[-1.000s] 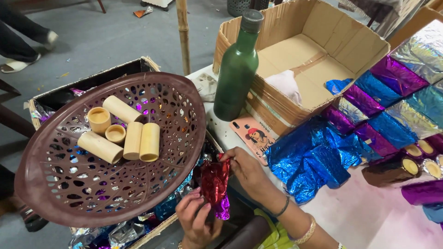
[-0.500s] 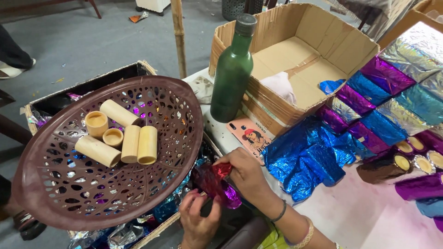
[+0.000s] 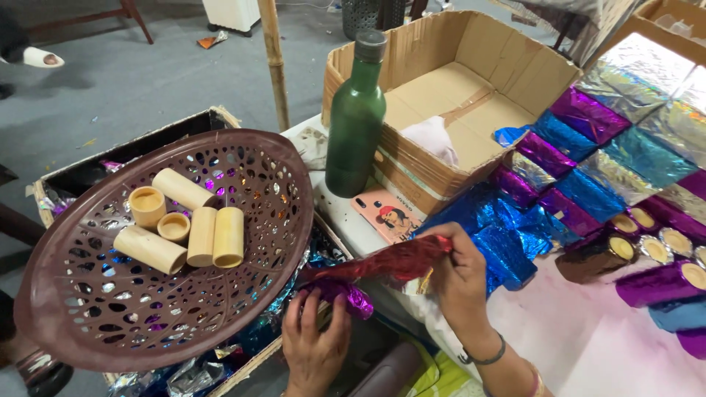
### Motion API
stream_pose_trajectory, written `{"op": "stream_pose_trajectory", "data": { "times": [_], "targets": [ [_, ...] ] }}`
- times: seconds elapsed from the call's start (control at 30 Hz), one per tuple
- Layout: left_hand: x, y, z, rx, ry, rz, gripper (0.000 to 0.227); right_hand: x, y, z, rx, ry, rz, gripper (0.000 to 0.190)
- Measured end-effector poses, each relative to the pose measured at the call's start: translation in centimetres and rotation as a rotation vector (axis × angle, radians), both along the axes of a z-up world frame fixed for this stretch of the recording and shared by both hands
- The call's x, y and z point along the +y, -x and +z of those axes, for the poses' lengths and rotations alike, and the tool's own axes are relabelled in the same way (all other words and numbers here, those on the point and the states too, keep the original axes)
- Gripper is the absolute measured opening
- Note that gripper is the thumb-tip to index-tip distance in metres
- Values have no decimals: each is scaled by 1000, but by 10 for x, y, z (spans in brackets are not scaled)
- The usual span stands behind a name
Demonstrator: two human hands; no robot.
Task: Wrapping small cylindrical tubes in colorful shiny paper and sealing them with tape.
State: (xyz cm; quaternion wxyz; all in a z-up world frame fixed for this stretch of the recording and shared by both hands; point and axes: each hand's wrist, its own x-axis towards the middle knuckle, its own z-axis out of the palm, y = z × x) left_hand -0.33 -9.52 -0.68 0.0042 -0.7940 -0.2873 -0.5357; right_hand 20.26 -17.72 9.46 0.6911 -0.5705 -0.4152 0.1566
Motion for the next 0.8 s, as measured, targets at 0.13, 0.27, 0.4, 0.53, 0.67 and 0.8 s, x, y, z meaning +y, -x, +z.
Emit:
{"op": "stream_pose_trajectory", "data": {
  "times": [0.13, 0.27, 0.4, 0.53, 0.67, 0.8],
  "targets": [
    [-1, -2, 23, 167, -64, 18, 39, -23, -4, 14, -47, -45, -213, 11],
    [1, -4, 17, 317, 37, 44, 40, -56, -41, -7, 228, -316, -256, 10],
    [1, -11, 12, 325, 19, 96, 42, -103, -57, 6, 254, -319, -365, 17],
    [2, -19, 1, 425, 85, 136, 50, -182, -99, -17, 310, -304, -463, 18],
    [21, -23, -12, 839, 389, 356, 60, -261, -131, -29, 197, -115, -571, 25],
    [121, -34, -86, 883, 371, 238, 58, -331, -161, -40, -33, 221, -604, 24]
  ]
}}
